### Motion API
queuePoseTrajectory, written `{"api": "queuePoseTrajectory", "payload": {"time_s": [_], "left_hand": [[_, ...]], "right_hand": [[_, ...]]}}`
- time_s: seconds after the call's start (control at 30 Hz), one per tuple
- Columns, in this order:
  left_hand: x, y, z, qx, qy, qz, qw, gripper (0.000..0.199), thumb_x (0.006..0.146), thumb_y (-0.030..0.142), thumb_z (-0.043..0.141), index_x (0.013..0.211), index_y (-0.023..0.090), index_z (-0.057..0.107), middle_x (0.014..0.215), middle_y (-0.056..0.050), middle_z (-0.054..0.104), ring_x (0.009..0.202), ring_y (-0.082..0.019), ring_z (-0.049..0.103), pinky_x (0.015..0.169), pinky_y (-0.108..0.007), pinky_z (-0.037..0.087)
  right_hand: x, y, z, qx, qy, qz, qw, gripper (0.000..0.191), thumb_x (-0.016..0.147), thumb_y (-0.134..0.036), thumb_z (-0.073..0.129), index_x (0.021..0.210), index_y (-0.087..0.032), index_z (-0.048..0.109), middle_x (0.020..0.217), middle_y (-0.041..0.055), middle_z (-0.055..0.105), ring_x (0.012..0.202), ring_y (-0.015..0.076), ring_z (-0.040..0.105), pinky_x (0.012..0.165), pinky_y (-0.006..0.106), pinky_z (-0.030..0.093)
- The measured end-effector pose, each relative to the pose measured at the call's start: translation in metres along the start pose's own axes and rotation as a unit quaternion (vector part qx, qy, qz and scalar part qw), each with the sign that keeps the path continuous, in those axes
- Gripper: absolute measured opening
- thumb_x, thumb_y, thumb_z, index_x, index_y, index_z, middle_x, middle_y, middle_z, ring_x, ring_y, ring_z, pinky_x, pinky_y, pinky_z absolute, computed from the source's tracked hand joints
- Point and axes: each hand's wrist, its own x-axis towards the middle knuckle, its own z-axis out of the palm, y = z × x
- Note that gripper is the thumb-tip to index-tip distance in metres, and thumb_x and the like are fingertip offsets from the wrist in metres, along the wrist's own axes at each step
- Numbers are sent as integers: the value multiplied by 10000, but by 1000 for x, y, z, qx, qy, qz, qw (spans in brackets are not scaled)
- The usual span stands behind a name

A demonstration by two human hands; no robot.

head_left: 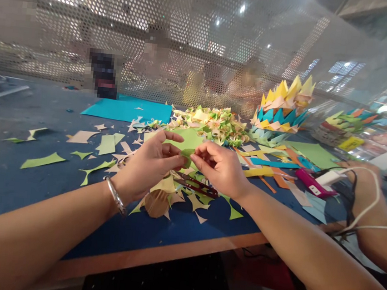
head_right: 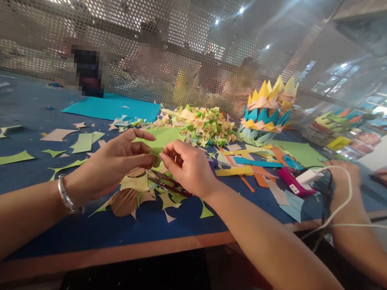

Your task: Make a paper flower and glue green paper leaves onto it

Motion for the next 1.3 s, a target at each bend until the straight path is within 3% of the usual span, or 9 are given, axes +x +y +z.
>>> {"api": "queuePoseTrajectory", "payload": {"time_s": [0.23,0.37,0.53,0.7,0.87,1.07,1.3], "left_hand": [[4,-1,-4,29,-3,33,999,276,727,118,703,959,196,575,672,21,680,625,-129,642,565,-244,443],[9,2,-9,-10,40,25,999,224,704,60,686,812,206,555,603,60,620,570,-95,609,583,-232,453],[20,3,-19,-30,93,6,995,226,721,25,655,691,201,518,565,66,593,527,-77,581,567,-222,439],[27,-2,-26,-10,102,31,994,206,736,39,665,665,192,546,588,55,588,561,-81,585,590,-222,453],[31,-5,-29,6,111,78,991,180,716,46,685,685,190,581,626,47,583,595,-91,579,606,-229,472],[28,-1,-30,24,108,89,990,185,720,34,662,670,190,576,624,46,570,600,-90,560,618,-236,473],[29,0,-29,17,118,92,989,169,726,28,661,690,181,599,637,38,598,616,-96,576,638,-251,477]], "right_hand": [[-1,0,0,39,-10,36,999,143,943,-281,614,837,-207,550,668,-39,536,501,73,429,469,235,354],[0,2,-9,46,2,48,998,140,960,-313,597,870,-205,584,682,-34,551,486,72,439,456,235,360],[6,12,-30,-63,2,80,995,149,936,-308,604,838,-196,607,700,-8,597,554,95,499,515,251,382],[12,20,-50,-228,-92,179,953,150,905,-279,633,786,-190,617,689,7,636,561,114,515,569,286,373],[13,21,-66,-327,-159,234,901,203,908,-288,626,730,-191,609,646,20,645,572,144,546,571,299,358],[3,21,-77,-342,-215,301,864,243,894,-372,648,728,-201,594,640,22,679,558,158,597,525,286,358],[-21,19,-82,-284,-190,378,861,337,882,-467,664,698,-205,559,513,7,631,460,150,606,495,264,429]]}}
